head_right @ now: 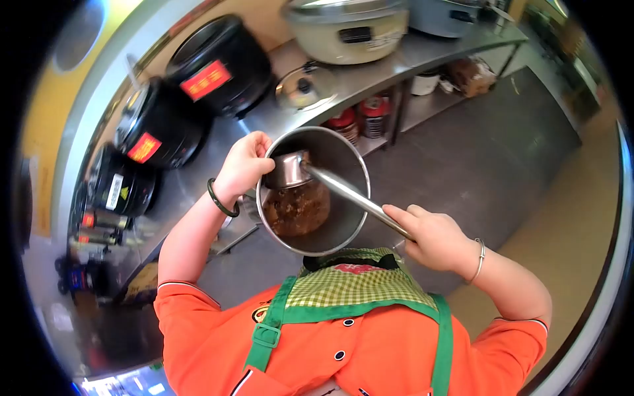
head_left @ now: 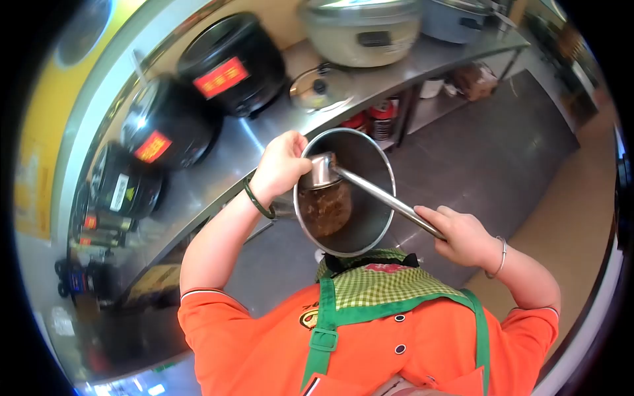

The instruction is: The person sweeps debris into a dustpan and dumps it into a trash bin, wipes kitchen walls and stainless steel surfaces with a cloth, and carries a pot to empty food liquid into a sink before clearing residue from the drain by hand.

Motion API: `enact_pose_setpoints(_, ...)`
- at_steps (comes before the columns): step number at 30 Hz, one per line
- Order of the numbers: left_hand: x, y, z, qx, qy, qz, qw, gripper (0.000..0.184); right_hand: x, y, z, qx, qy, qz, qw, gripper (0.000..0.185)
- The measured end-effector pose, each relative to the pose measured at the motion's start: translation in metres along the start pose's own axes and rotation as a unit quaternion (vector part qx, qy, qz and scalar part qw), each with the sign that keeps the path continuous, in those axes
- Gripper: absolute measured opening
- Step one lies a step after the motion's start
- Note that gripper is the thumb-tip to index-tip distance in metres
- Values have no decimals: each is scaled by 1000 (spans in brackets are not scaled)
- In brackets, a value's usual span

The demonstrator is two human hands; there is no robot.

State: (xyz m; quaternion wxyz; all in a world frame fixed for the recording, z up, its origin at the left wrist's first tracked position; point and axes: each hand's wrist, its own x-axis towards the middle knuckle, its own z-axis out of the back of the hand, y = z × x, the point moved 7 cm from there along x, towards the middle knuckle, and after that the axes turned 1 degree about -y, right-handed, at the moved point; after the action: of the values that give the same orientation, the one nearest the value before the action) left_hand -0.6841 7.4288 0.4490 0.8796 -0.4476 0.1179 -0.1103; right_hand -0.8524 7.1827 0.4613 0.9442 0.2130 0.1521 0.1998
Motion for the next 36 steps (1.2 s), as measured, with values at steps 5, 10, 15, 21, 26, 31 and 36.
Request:
enact_pose_setpoints(5,72,-97,-140,-52,61,-22,997,16,-100,-117,47,-1,-31,-88,996,59)
enact_pose_setpoints(10,150,-221,-289,-144,135,-18,980,18,-179,-230,103,237,-115,-157,952,54)
enact_pose_setpoints(15,257,-327,-468,-175,179,-78,965,23,-225,-379,135,566,-99,-283,768,56)
enact_pose_setpoints(21,417,-451,-659,-131,218,-139,957,18,-238,-576,222,679,-121,-268,673,56)
enact_pose_setpoints(26,541,-586,-783,-161,236,-169,943,17,-249,-736,339,696,-206,-265,634,65)
enact_pose_setpoints(31,640,-722,-914,-215,240,-197,926,20,-286,-942,410,790,-334,-127,498,49)
enact_pose_setpoints(36,749,-827,-1073,-246,270,-165,916,16,-345,-1148,495,776,-397,-31,489,45)
